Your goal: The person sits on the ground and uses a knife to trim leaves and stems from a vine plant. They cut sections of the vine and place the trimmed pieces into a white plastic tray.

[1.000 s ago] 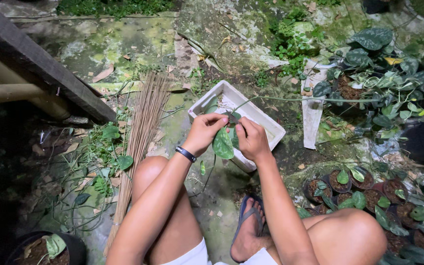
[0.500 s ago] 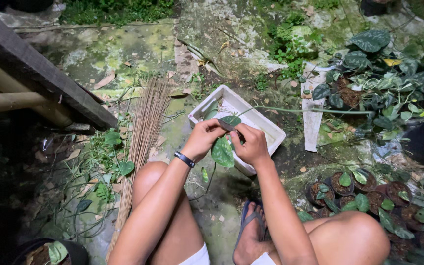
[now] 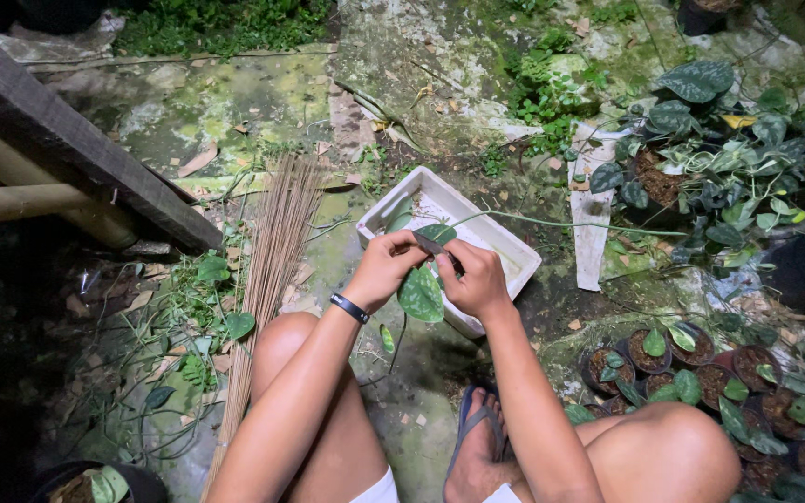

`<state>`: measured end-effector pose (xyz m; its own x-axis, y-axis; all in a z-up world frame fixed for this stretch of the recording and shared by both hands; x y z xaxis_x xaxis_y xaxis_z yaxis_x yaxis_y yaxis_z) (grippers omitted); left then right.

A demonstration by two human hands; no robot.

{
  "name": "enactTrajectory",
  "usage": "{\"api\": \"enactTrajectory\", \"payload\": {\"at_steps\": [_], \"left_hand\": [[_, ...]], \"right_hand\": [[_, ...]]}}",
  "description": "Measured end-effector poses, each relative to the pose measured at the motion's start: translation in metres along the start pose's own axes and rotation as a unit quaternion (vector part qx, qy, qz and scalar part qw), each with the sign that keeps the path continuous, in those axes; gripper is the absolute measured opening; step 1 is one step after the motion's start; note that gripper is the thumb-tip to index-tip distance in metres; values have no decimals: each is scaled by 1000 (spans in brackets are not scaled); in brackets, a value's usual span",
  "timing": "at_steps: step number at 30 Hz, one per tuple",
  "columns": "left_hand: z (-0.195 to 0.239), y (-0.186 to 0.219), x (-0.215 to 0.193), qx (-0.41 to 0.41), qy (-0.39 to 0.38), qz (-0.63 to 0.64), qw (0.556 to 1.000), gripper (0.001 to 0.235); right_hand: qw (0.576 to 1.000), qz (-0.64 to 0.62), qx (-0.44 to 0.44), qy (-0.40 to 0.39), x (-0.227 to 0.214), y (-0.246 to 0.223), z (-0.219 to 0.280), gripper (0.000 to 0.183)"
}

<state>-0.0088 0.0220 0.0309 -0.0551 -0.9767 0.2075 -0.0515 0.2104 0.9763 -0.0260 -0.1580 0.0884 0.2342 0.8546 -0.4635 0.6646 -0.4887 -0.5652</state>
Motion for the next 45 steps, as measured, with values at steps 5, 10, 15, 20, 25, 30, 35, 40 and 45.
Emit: {"api": "enactTrajectory", "payload": {"at_steps": [5,10,15,20,25,30,35,40,45], "left_hand": [[-1,-1,-1,19,-9,-28,999,10],[2,7,-10,45,-35,-88,995,12],[21,22,-26,38,-13,-67,997,14],[47,50,-66,41,41,-122,991,16],[85,81,-107,59,106,-135,983,12],[128,98,-150,63,197,-186,961,11],[165,107,-181,69,253,-203,943,12],[194,111,-205,3,293,-202,934,14],[213,125,-222,59,347,-157,923,18]], "right_hand": [[1000,-2,-6,3,2,5,3,13],[1000,-22,-6,-5,6,7,4,12],[997,-56,-51,-13,22,-2,2,11],[983,-129,-129,-6,61,-27,-10,13],[960,-214,-177,-38,110,-62,-23,17],[927,-294,-230,-48,169,-93,-23,24],[898,-361,-245,-58,232,-110,-5,28],[954,-271,25,-123,317,-81,36,36],[911,-124,-10,-394,379,-16,90,43]]}}
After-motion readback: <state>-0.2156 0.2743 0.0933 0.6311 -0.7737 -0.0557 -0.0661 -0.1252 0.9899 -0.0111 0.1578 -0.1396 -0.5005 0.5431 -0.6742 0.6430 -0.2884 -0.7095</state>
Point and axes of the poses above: each hand's wrist, its own z-axis away from the middle knuckle, its own x-axis out of the palm, y = z × x, the point moved 2 cm from there along -z, towards the middle knuckle, and after that the axes turned 10 degrees about y, right-handed, at the moved point
